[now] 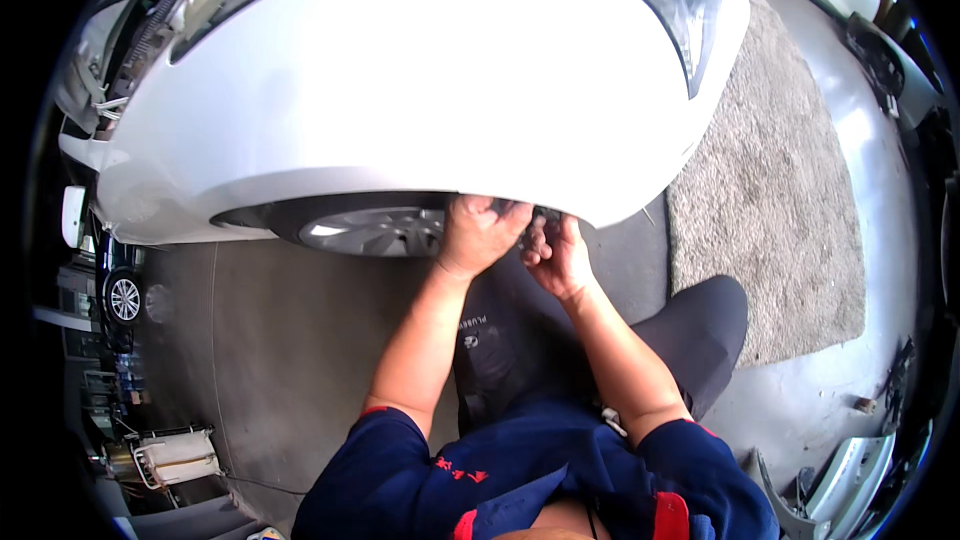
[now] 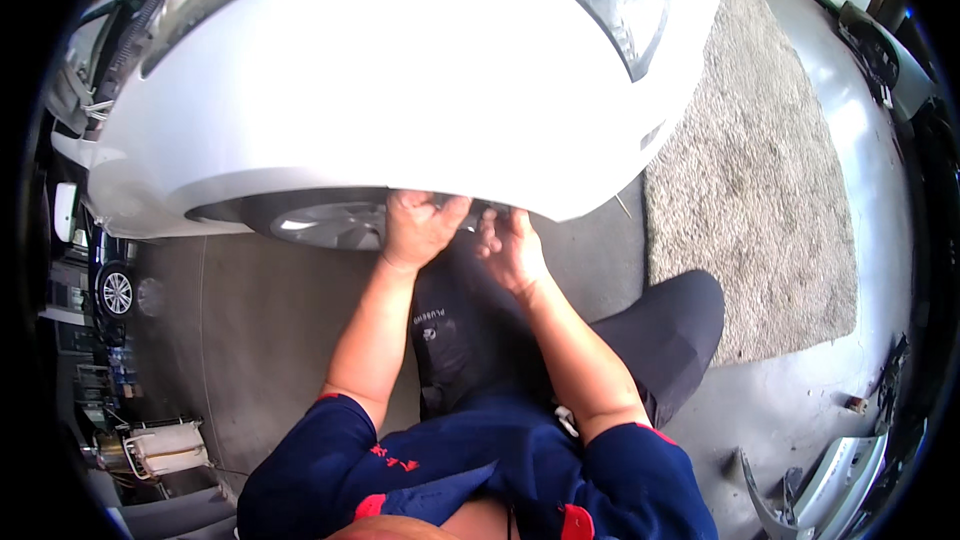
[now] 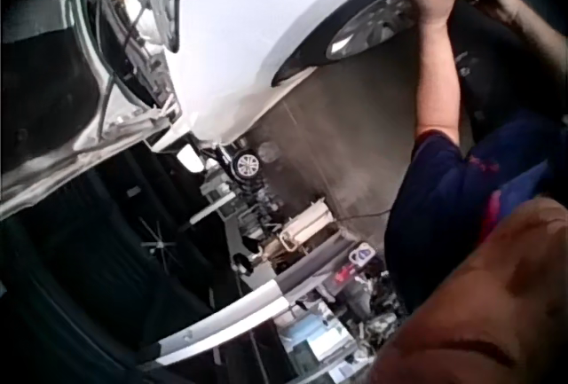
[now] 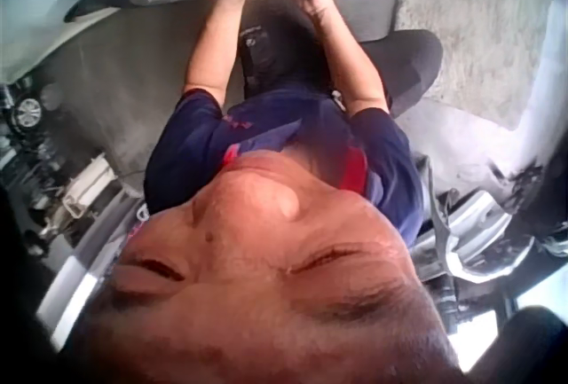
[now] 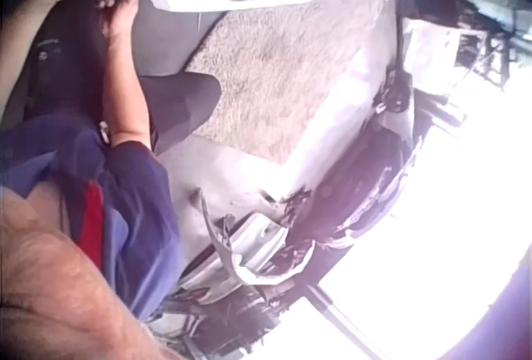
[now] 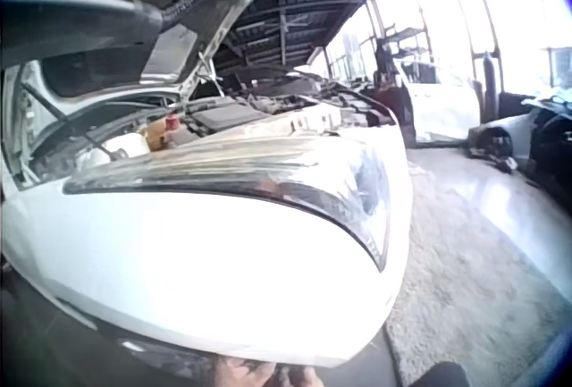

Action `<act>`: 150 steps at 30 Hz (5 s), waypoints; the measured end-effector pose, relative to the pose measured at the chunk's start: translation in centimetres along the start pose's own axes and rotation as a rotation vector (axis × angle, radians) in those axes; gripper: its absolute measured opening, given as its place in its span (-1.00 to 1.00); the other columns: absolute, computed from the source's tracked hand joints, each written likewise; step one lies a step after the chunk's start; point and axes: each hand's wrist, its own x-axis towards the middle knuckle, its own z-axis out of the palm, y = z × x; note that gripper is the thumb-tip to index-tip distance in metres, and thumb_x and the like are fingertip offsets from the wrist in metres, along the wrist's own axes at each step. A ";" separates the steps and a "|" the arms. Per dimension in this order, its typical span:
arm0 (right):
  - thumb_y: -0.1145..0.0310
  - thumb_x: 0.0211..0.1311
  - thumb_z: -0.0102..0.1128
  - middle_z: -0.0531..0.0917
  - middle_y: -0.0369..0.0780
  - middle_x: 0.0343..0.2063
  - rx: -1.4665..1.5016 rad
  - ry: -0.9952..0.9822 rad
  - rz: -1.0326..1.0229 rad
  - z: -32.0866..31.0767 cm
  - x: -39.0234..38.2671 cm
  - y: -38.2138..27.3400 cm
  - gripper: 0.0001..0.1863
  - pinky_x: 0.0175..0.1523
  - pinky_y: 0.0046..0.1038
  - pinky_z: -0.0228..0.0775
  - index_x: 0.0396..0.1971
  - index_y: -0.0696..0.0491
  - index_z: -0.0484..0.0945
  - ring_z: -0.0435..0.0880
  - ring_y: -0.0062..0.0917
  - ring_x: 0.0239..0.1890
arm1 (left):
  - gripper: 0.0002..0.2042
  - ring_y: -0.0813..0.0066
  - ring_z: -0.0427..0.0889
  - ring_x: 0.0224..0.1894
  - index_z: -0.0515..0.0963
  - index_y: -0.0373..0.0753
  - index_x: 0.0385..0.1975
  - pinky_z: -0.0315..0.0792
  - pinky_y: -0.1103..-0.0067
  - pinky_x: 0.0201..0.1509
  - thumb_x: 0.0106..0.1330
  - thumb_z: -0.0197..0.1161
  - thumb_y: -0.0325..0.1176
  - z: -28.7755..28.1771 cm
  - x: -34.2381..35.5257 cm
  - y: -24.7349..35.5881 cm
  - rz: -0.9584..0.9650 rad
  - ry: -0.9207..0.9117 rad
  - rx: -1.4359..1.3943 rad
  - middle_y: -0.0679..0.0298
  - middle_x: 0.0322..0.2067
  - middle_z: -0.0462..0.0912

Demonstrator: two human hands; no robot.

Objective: The person selects a fastener from a box, prepares a screwdriver, and secures the front bumper to the wheel arch using the screwdriver and by hand.

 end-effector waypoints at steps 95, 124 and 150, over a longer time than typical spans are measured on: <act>-0.06 0.40 0.06 0.41 -0.45 -0.70 0.182 0.070 -0.221 -0.3 -0.6 1.7 -0.63 -0.51 -0.63 0.17 -0.30 -0.03 0.49 0.27 -0.80 -0.74 | -0.62 0.29 0.45 0.24 0.47 -0.13 0.17 0.28 0.20 0.35 0.45 0.19 -0.12 -3.7 2.7 -2.3 -0.648 -0.506 -1.295 0.28 0.15 0.53; 0.56 0.06 0.11 0.64 0.18 -0.40 -1.709 0.281 -0.589 8.6 -2.9 1.1 -0.35 -0.19 0.04 0.48 0.21 0.23 0.16 0.62 0.17 -0.28 | -0.70 0.52 0.49 0.05 0.51 -0.13 0.08 0.37 0.50 0.08 0.43 0.19 -0.19 -1.8 1.1 -2.6 -0.604 -0.281 -1.547 0.36 0.02 0.58; 0.50 0.09 0.16 0.67 0.13 -0.28 -1.841 0.162 -0.399 9.1 -2.1 -0.7 -0.77 -0.03 -0.10 0.53 -0.21 0.17 0.55 0.65 0.06 -0.10 | -0.78 0.59 0.50 -0.37 0.55 -0.23 -0.19 0.38 0.61 -0.34 0.46 0.16 -0.18 -0.7 1.9 -3.2 -0.565 -0.455 -1.763 0.31 -0.41 0.58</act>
